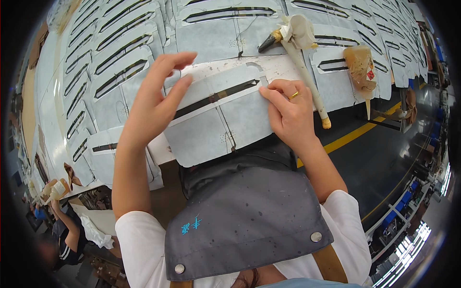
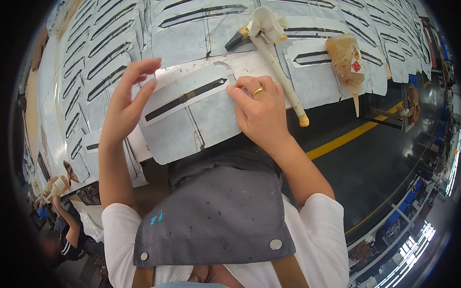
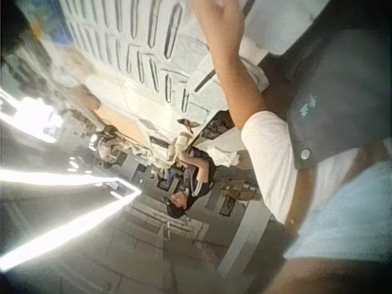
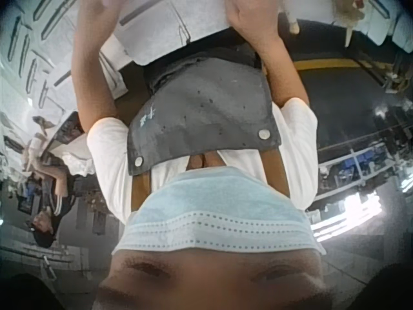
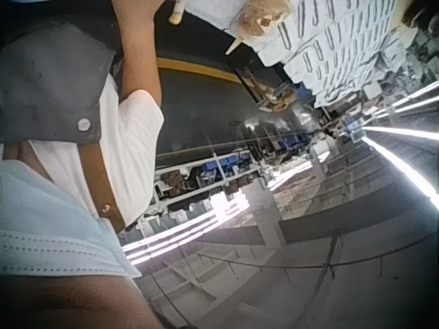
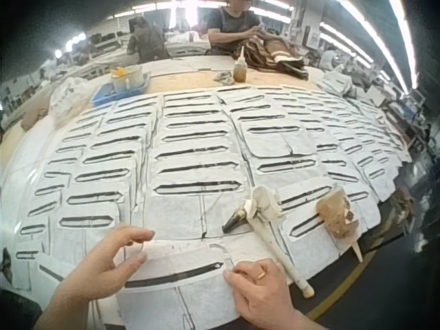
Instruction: The person assembles small leather pocket components by applying glue with a brush, then folding the edges by hand.
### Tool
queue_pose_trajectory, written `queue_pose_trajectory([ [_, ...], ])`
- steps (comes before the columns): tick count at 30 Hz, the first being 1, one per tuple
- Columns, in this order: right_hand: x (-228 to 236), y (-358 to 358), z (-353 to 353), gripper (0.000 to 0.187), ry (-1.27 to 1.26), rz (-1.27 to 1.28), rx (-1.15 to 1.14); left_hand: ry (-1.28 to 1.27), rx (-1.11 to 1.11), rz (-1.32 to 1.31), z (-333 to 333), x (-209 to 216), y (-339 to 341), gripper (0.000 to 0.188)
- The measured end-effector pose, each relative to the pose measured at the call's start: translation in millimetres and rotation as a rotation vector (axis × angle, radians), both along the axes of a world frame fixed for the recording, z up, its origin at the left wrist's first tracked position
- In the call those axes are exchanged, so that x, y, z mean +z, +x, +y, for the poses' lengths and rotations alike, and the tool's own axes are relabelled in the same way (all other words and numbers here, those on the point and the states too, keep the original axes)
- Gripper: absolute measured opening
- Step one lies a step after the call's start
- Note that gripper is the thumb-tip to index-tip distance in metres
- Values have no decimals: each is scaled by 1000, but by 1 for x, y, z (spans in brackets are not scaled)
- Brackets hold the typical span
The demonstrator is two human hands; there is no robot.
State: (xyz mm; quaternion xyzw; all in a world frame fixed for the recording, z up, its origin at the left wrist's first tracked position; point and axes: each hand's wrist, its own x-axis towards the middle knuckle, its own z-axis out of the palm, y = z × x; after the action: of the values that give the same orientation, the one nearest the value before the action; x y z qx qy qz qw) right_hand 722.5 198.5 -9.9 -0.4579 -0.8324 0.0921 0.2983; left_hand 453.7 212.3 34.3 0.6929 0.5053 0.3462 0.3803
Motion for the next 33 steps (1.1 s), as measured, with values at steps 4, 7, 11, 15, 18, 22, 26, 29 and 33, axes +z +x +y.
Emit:
queue_pose_trajectory([
  [4, 13, -2, 4, 24, 5, -128, 14, -129, 82, 376, -37, -4, -36, 46],
  [7, 24, -25, 3, 25, -20, -83, 81, -137, 98, 323, -43, -8, -31, 44],
  [11, 18, -77, -12, 34, -127, 103, 398, -190, 91, 311, -38, -9, -26, 36],
  [15, 9, -98, -19, 39, -72, 21, 518, -137, 96, 250, -42, -16, -33, 26],
  [18, 9, -97, -17, 40, -127, 30, 499, -345, 154, 121, -41, -12, -35, 18],
  [22, 8, -98, -16, 40, -122, 27, 491, -434, 67, -91, -39, -23, -41, 16],
  [26, 7, -98, -15, 42, -117, 6, 476, -549, -16, -224, -36, -24, -46, 17],
  [29, 10, -99, -15, 46, -151, -30, 469, -195, 105, -154, -41, -21, -42, 21],
  [33, 11, -99, -14, 49, -185, -89, 463, 105, -44, 336, -44, -17, -53, 25],
])
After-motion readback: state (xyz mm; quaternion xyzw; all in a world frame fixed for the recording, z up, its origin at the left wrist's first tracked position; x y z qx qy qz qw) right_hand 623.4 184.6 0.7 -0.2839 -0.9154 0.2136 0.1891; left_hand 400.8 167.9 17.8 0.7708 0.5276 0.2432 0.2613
